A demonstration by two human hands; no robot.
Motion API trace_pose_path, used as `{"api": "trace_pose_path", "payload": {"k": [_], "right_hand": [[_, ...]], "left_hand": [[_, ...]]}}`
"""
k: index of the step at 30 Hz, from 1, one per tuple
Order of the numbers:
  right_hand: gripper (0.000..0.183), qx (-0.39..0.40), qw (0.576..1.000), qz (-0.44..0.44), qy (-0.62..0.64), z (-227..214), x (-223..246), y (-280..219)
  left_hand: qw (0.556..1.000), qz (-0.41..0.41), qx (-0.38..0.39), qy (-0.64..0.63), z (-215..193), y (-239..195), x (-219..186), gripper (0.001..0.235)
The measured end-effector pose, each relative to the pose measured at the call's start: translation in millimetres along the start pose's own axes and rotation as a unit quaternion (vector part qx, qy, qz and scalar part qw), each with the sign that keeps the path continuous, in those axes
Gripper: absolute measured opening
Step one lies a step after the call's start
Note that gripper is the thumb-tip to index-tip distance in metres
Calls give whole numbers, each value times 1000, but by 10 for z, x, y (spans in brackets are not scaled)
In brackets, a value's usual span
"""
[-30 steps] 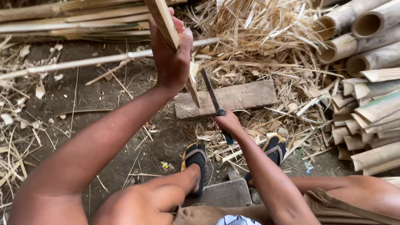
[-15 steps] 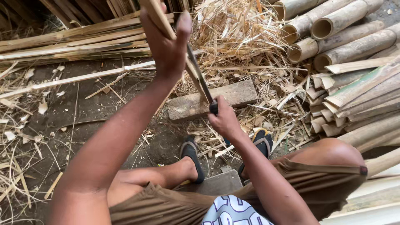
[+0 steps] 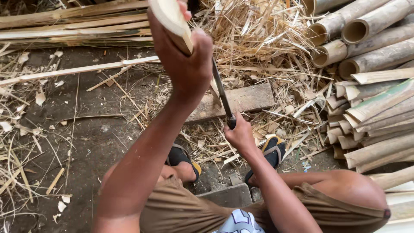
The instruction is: The person sits on the ground and uses a machete to split bamboo poles into thin strips. They repeatedly strike the bamboo against a wooden block to separate the layers, then set the finished strips aside.
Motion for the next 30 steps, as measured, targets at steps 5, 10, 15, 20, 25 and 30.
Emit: {"api": "trace_pose_path", "payload": {"k": [5, 10, 15, 20, 25, 30], "right_hand": [[25, -1, 1000, 31, -5, 215, -351, -59], [30, -83, 996, -41, -4, 304, -316, -331], [29, -3, 1000, 3, 6, 215, -262, -226], [22, -46, 996, -42, 68, -317, 505, -370], [24, -272, 922, -269, 62, -794, 807, -911], [26, -106, 990, -75, -47, 109, 31, -175]], "left_hand": [[1000, 21, -5, -11, -48, -10, -412, 59], [997, 40, 60, -20, -43, -203, -540, 40], [998, 23, 50, 6, -188, -286, 47, 26], [998, 63, 23, -11, -372, -228, 41, 42], [993, 115, 18, -1, -457, -290, -266, 59], [992, 128, 6, 4, -451, -299, -192, 62]]}}
Point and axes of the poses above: each hand's wrist, its own y-axis towards the middle knuckle, its own z-axis out of the palm, x = y × z, the point moved 6 cm from there along y, towards the middle knuckle, and after that the axes turned 6 degrees about -y, right-handed, at the moved point
